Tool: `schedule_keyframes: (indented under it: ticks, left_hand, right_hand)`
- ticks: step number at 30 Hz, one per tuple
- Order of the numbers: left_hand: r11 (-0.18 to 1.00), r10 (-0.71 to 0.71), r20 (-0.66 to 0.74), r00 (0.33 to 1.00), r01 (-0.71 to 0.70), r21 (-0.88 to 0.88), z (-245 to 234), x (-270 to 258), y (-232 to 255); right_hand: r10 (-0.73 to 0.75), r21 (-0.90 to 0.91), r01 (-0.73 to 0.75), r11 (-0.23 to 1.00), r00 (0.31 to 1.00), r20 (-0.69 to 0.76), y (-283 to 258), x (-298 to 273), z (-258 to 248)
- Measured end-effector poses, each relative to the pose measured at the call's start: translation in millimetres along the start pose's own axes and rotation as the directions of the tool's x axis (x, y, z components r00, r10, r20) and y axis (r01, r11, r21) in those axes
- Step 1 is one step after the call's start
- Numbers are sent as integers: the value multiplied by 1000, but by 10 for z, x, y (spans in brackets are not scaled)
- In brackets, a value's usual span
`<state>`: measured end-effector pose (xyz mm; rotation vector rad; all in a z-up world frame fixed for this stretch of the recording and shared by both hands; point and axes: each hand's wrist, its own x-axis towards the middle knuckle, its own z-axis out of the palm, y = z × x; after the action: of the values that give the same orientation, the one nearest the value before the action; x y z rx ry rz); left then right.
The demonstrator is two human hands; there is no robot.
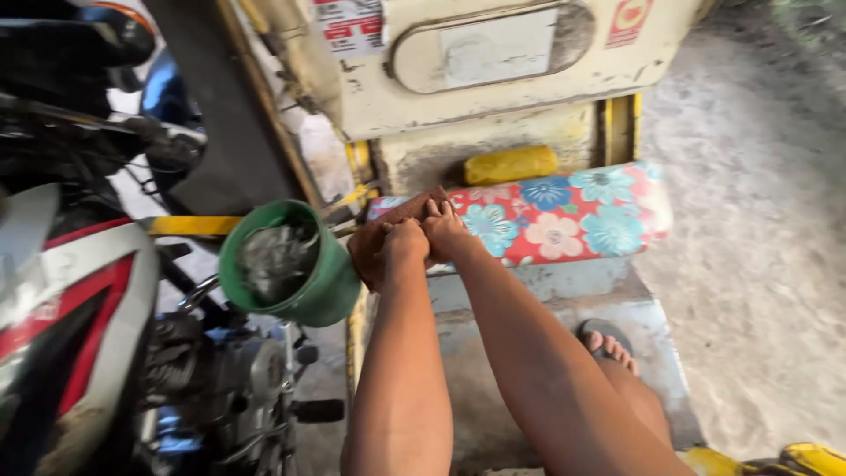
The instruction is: Cleaning the interior and exterior of a tricycle using a cloth.
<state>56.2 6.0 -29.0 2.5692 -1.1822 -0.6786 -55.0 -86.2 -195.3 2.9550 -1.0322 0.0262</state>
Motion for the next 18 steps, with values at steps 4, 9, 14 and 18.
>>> schedule_keyframes:
  ticks: [4,9,14,18]
  left_hand:
    - [989,-123,186,975,104,108,-260,-123,-68]
    - [997,46,14,999,-47,66,327,3,377]
    - [972,232,-21,972,-231,35,711,-453,1613]
    - [976,217,115,969,-215,-29,776,-993,2496]
  right_hand:
    - [82,324,-185,928,948,307,-766,-168,-1913]
    - [-154,-129,198,972,944,291,96,-197,-888]
    - [77,117,-95,989,985,154,1397,-955,-1175]
    - [165,-20,-165,986,960,226,2398,-1610,-1163]
